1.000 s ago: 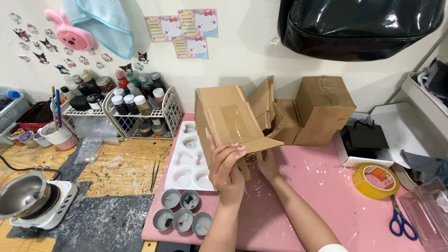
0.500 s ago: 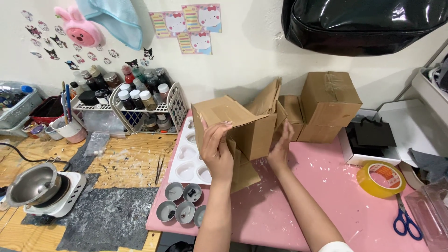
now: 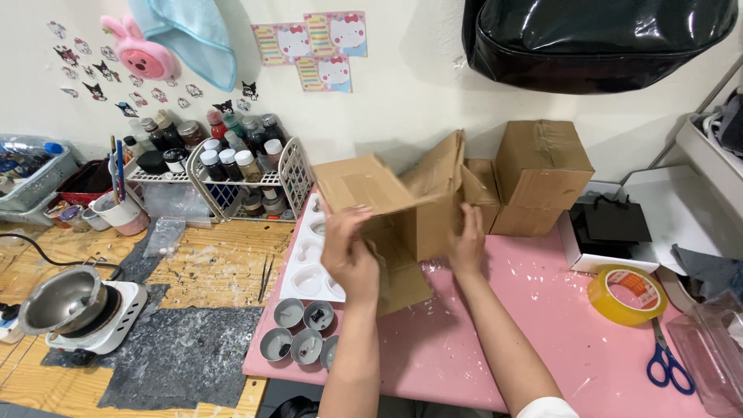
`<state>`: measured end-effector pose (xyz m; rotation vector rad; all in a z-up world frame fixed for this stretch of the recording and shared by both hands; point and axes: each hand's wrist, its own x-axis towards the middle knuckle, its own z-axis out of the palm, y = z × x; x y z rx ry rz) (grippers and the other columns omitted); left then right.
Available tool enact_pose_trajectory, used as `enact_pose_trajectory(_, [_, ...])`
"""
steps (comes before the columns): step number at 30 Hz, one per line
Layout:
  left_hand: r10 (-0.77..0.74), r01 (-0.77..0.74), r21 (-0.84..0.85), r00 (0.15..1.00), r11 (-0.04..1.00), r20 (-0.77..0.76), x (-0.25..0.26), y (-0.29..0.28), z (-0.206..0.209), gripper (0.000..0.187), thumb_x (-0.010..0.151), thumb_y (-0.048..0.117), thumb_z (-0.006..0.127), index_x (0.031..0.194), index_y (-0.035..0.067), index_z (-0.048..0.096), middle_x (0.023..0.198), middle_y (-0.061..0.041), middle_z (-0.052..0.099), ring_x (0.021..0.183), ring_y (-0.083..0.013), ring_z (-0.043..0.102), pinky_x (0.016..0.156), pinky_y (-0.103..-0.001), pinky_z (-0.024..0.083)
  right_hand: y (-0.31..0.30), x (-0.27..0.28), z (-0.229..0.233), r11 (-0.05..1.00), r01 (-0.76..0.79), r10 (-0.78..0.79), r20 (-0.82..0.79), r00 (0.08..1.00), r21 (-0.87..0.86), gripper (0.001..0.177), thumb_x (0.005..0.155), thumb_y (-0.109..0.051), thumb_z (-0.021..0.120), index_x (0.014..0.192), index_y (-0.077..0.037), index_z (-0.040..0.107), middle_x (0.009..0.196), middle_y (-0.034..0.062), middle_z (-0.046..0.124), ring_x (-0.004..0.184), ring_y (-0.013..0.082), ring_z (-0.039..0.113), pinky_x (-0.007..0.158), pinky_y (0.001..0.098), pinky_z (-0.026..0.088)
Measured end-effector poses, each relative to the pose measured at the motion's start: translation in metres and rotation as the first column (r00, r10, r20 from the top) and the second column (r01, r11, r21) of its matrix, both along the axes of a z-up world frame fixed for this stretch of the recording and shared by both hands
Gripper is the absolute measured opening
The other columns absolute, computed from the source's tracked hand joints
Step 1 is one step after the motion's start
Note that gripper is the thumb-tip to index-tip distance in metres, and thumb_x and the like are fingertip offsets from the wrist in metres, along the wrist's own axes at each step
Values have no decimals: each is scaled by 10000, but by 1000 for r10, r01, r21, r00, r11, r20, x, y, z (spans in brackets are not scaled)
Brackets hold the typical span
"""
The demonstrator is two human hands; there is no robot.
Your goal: Packing small round items and square items into cardboard boxes and sealing them.
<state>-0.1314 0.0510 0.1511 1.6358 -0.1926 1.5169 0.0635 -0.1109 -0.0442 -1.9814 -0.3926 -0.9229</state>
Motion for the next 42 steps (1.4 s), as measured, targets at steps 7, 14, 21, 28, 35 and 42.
enact_pose_trajectory(7, [154,-133,-180,982,975,106,-30,24,31,110,1038,-66,575,1042,2,662,1027,-90,706,1026,-195,692,1129,-422,532,-22,26,-42,994,85,-99,-259,961,-67,696,846,-116,831,1408,49,454,1440,396,385,1330,534,403,1090,554,375])
enact_pose_trajectory(14, [-75,190,-406,956,894,284,-24,40,1,116,1129,84,548,1084,5,620,1094,-61,662,1132,-182,666,1200,-450,485,-12,-28,30,972,-111,105,37,994,207,1044,828,-245,705,1625,-41,63,1664,245,219,1553,427,234,1293,511,162])
enact_pose_trajectory(21, [-388,596,-620,803,511,452,5,36,-45,184,1106,220,564,1165,57,625,1114,-60,680,1054,-167,661,957,-387,575,-36,-7,-1,841,-14,-13,46,999,540,676,1030,-290,490,1614,-93,211,1688,147,305,1515,297,360,1303,413,252])
enact_pose_trajectory(28, [-523,551,-801,766,235,373,25,10,-78,298,1043,299,572,1298,148,609,1218,-31,708,1069,-161,664,914,-334,572,-85,-133,39,258,-206,635,-5,772,944,794,985,-554,512,1580,-56,347,1617,115,395,1477,252,367,1197,402,290])
enact_pose_trajectory(35, [-789,420,-904,579,72,206,46,-17,-133,315,997,288,622,1277,145,608,1103,-24,654,959,-135,641,828,-288,542,-147,-197,38,745,-122,351,-231,907,656,240,979,-197,720,1156,-40,674,1321,91,635,1165,154,604,1016,317,468])
enact_pose_trajectory(42, [-874,496,-835,485,239,39,41,-27,-182,275,996,200,684,1221,56,619,1068,11,659,873,-70,538,713,-215,396,-220,-185,-22,488,-175,328,6,945,855,130,1120,-168,688,1059,-59,652,1042,3,656,1015,99,586,973,255,472])
